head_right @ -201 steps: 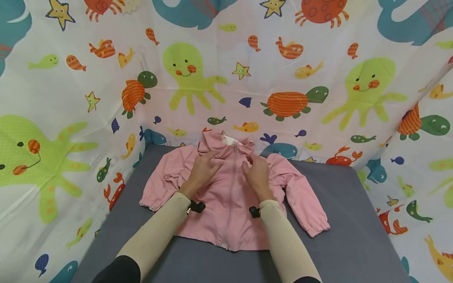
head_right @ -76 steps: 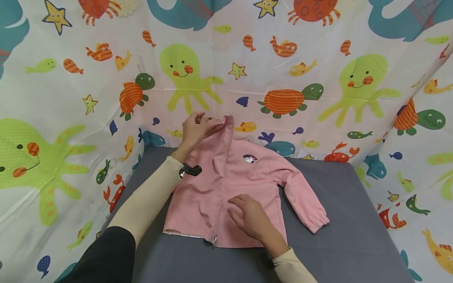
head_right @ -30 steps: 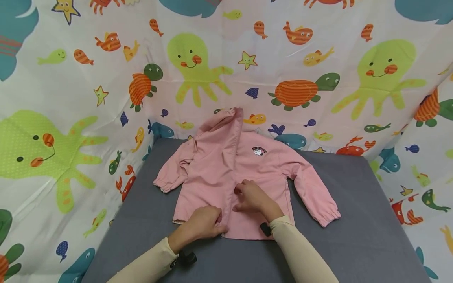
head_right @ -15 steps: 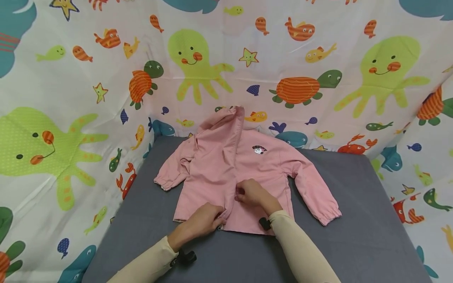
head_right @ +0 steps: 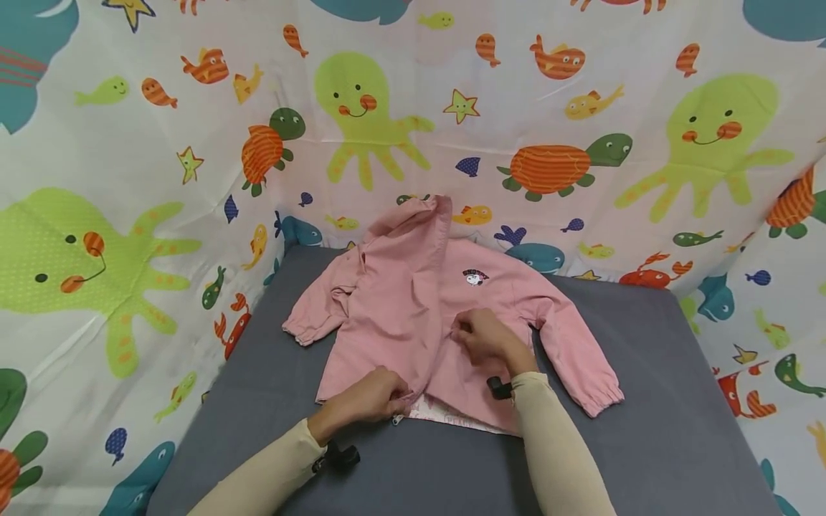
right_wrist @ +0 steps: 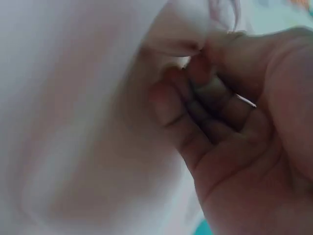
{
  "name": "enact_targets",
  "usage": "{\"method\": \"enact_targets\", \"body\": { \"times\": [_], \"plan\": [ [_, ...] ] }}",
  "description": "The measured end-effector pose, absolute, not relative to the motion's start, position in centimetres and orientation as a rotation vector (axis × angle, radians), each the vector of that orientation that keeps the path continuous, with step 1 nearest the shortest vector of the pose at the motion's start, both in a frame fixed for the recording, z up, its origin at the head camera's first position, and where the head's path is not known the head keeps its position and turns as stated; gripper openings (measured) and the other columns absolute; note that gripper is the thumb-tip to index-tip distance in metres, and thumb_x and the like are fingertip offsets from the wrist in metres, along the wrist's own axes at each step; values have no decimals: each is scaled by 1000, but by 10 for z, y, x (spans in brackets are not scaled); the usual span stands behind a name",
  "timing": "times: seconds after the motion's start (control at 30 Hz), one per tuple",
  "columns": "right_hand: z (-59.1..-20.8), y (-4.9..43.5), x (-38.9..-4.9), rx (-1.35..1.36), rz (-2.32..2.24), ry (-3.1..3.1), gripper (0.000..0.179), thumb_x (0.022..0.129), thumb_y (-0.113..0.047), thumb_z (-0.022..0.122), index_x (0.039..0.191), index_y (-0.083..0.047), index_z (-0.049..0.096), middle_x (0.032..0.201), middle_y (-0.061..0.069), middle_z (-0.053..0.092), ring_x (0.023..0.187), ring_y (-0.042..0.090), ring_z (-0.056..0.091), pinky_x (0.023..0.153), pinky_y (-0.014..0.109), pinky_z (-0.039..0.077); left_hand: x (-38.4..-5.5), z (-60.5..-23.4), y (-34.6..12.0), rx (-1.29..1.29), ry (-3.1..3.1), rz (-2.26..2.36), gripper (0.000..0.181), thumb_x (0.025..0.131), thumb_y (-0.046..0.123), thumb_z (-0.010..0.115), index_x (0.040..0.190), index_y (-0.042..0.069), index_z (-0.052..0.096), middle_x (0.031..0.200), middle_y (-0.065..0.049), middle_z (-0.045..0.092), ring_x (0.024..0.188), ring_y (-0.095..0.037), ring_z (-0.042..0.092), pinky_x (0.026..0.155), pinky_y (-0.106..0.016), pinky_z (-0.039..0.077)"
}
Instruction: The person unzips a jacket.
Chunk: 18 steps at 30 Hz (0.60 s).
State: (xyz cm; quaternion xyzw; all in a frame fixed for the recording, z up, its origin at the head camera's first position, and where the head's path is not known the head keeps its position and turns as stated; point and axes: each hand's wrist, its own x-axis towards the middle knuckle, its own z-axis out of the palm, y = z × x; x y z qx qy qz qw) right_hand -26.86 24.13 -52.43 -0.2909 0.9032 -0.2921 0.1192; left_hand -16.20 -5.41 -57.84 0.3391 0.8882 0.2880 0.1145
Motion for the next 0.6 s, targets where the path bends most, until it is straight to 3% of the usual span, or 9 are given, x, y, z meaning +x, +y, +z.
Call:
{"method": "enact_targets", "body": {
  "times": [0.13,0.3,0.6],
  "plan": [
    [-503,264,-276,-676,-900,2776,12,103,-17,76,92,-13,74,77,0,60,74,17,55,68,33,43,-156,-579,-61,1039,2534,878,33,97,19,83,69,19,67,58,15,44,49,4,36,49,-14,28],
    [-487,262,-281,-707,-896,2656,11,101,-22,80,93,-15,77,78,-1,65,76,18,59,70,33,47,-161,-574,-63,1079,2605,882,33,100,22,81,70,17,69,57,16,46,49,4,37,49,-17,33],
    [-483,246,-278,-642,-938,2743,8,99,-20,79,101,-12,75,91,4,70,85,21,62,79,34,54,-181,-550,-62,968,2666,747,30,100,33,82,74,21,74,63,14,60,56,-3,53,56,-23,45]
  ]
}}
